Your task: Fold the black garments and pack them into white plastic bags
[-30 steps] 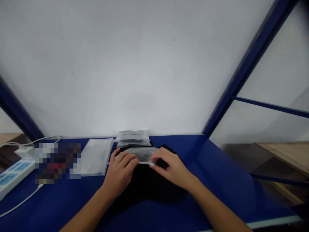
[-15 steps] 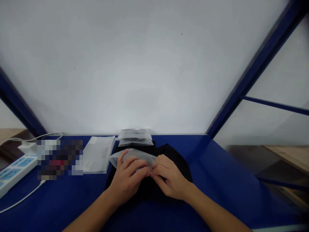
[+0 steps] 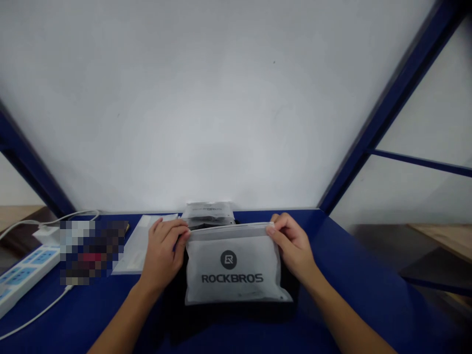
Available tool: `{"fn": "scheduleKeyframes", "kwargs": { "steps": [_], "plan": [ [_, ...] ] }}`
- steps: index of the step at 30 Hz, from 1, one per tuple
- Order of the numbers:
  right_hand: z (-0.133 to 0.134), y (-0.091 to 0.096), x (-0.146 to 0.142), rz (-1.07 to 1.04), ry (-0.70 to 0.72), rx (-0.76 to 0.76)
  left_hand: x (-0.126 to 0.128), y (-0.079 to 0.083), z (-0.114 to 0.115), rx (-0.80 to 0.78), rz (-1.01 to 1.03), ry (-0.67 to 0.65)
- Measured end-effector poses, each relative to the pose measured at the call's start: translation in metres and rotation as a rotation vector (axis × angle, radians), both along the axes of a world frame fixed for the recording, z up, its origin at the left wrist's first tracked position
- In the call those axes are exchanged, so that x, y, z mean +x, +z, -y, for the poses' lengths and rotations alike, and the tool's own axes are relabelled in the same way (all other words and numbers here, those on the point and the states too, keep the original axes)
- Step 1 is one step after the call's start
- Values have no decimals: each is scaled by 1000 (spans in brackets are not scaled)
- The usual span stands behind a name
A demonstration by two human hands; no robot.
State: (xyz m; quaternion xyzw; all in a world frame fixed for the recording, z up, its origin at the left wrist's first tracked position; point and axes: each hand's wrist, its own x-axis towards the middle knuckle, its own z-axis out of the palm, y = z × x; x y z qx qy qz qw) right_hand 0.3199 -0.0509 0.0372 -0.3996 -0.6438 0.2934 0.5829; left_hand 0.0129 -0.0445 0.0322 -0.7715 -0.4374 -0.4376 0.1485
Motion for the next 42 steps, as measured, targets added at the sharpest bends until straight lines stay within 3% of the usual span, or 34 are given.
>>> {"fn": "scheduleKeyframes", "kwargs": {
  "steps": [4, 7, 9, 12, 15, 18, 23, 28, 33, 37, 40, 42],
  "plan": [
    [-25, -18, 9, 433, -18, -293, 4, -10, -6, -207, 18, 26],
    [-31, -28, 5, 722, -254, -202, 18, -17, -2, -283, 19, -11],
    [-25, -29, -6, 767, -310, -64, 29, -22, 3, -345, -36, -83],
    [-7, -29, -28, 822, -62, 45, 43, -33, 9, -480, -208, -173],
    [5, -32, -44, 963, 205, -12, 47, -44, 11, -637, -382, -221],
    [7, -42, -48, 1061, 285, -122, 45, -45, 11, -764, -458, -229],
    [6, -49, -45, 1092, 292, -184, 47, -35, 13, -878, -516, -209],
    [8, -42, -47, 1127, 304, -203, 49, -38, 13, -787, -519, -171],
    [9, -53, -50, 1176, 165, -50, 45, -43, 14, -687, -567, -146],
    [18, -60, -54, 1210, 1, 164, 36, -42, 10, -337, -482, -265],
    [22, -42, -60, 1199, -132, 342, 27, -33, 7, -32, -346, -315],
    [15, -23, -67, 1174, -213, 424, 20, -24, 4, 75, -231, -256]
  ]
}}
